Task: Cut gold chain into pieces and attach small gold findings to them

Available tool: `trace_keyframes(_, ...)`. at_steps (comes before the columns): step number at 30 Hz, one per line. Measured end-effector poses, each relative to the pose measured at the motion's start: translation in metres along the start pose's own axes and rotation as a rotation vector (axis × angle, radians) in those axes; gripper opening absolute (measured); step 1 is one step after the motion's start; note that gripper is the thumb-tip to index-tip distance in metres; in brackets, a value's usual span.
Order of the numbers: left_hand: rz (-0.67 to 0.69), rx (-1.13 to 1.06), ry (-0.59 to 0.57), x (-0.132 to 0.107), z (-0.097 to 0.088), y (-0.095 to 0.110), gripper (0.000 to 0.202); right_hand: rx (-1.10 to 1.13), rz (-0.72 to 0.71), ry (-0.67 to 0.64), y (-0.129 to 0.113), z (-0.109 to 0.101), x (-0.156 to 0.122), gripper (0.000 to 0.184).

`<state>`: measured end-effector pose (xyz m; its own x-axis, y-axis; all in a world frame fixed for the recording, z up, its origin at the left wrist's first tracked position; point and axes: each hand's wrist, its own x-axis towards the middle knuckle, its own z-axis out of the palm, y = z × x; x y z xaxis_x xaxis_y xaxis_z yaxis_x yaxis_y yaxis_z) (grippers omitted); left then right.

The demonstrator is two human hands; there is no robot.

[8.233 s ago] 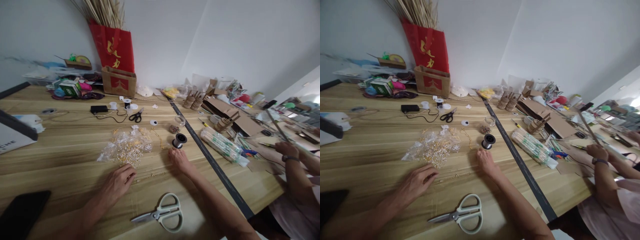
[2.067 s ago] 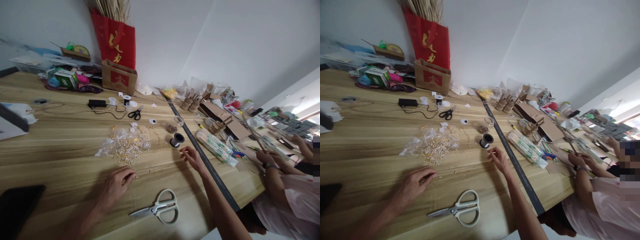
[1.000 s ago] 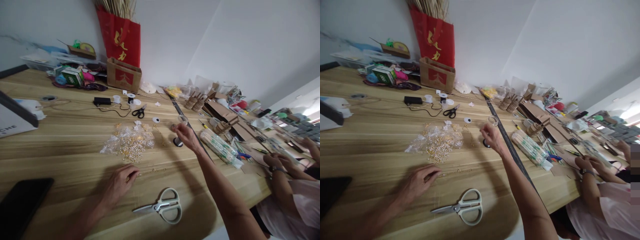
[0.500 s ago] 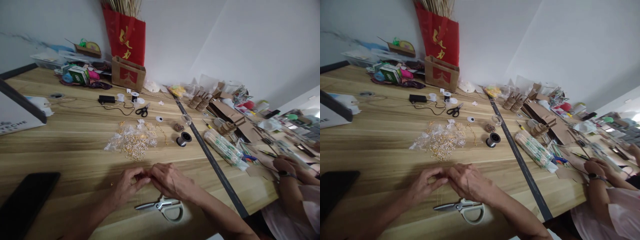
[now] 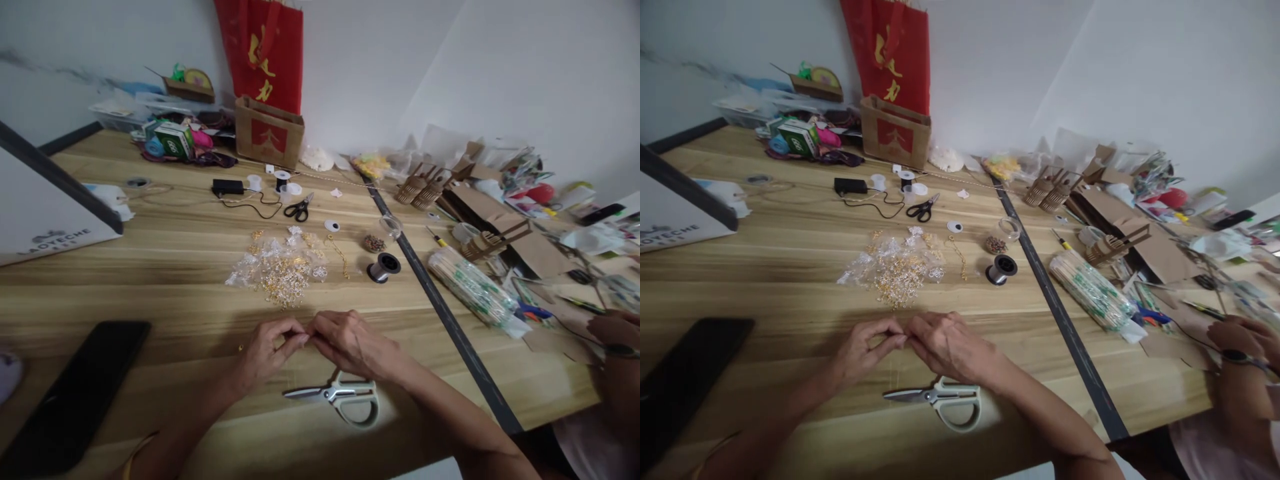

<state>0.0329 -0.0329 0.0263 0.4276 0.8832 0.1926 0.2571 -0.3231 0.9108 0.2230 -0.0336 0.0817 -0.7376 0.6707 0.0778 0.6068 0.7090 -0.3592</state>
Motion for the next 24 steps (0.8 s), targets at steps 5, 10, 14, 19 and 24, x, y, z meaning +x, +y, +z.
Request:
trace_keyframes(5, -0.019, 0.035, 0.029, 0.002, -0.005, 0.004, 0.021, 0.12, 0.005, 0.038, 0.009, -0.004, 0.005, 0.009)
trace_keyframes(10, -0.036, 0.041, 0.05, 0.005, -0.006, 0.004, 0.021, 0.223, -0.01, 0.118, 0.02, -0.002, 0.01, 0.011)
trace_keyframes(14, -0.07, 0.047, 0.068, 0.005, -0.005, -0.002, 0.02, 0.285, -0.046, 0.158, 0.026, 0.005, 0.014, 0.014)
trace_keyframes(19, -0.137, 0.033, 0.08, 0.006, -0.008, -0.004, 0.019, 0.29, -0.072, 0.193, 0.033, 0.015, 0.017, 0.015)
trace_keyframes(24, -0.159, 0.139, -0.014, 0.012, -0.023, -0.001, 0.022, 0.215, -0.074, 0.208, 0.034, 0.022, 0.018, 0.016)
